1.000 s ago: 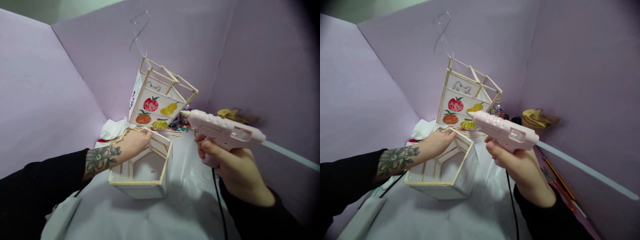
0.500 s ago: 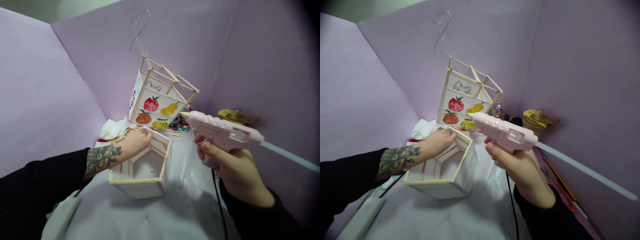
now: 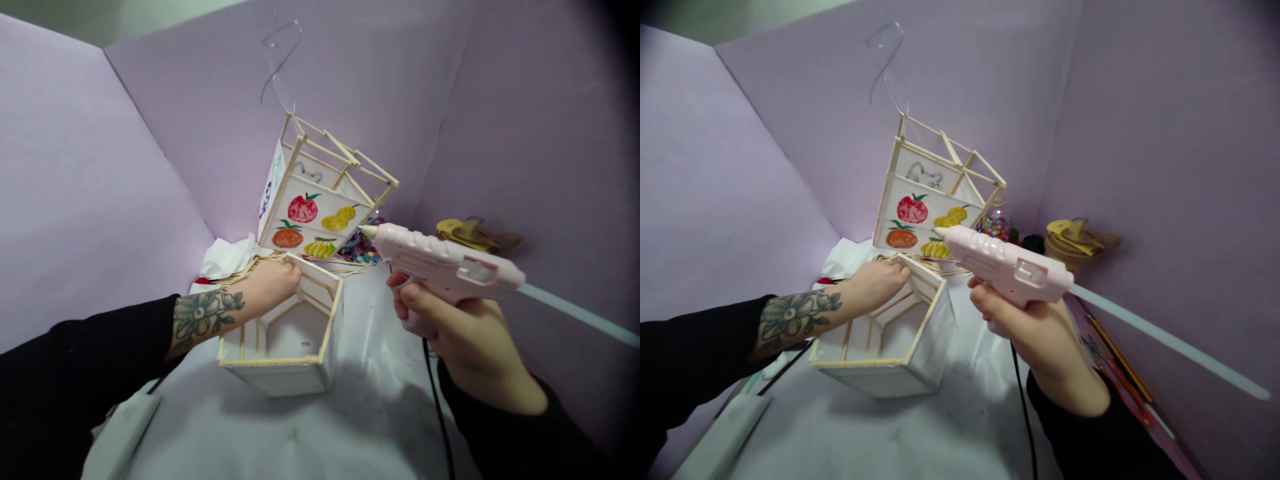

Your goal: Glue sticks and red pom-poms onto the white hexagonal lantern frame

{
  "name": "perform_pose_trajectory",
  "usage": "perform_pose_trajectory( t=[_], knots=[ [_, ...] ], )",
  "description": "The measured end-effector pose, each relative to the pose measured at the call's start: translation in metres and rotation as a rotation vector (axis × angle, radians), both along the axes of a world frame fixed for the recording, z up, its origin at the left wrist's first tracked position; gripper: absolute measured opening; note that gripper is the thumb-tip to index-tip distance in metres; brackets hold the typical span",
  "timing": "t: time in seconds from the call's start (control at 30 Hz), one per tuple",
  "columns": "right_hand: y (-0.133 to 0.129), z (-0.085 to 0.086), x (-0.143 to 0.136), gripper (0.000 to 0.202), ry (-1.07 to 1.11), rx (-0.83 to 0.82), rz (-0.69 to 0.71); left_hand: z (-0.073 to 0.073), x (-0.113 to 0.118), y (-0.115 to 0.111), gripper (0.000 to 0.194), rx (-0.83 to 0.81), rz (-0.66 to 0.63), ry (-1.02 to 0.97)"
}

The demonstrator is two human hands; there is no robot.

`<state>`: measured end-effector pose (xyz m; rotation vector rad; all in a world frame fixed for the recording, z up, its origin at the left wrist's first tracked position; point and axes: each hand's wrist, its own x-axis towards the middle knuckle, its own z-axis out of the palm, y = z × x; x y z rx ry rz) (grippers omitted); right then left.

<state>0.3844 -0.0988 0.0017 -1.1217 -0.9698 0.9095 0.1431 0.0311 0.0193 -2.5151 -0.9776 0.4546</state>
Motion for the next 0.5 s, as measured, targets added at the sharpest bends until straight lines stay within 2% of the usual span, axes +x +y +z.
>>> perform_pose_trajectory(
  t=[0.5],
  knots=[
    [-0.0003, -0.001, 0.0, 0.04, -0.009, 0.014, 0.0, 0.0026, 0.0005, -0.0008, 0.027, -0.026, 0.085, -0.027]
  ],
)
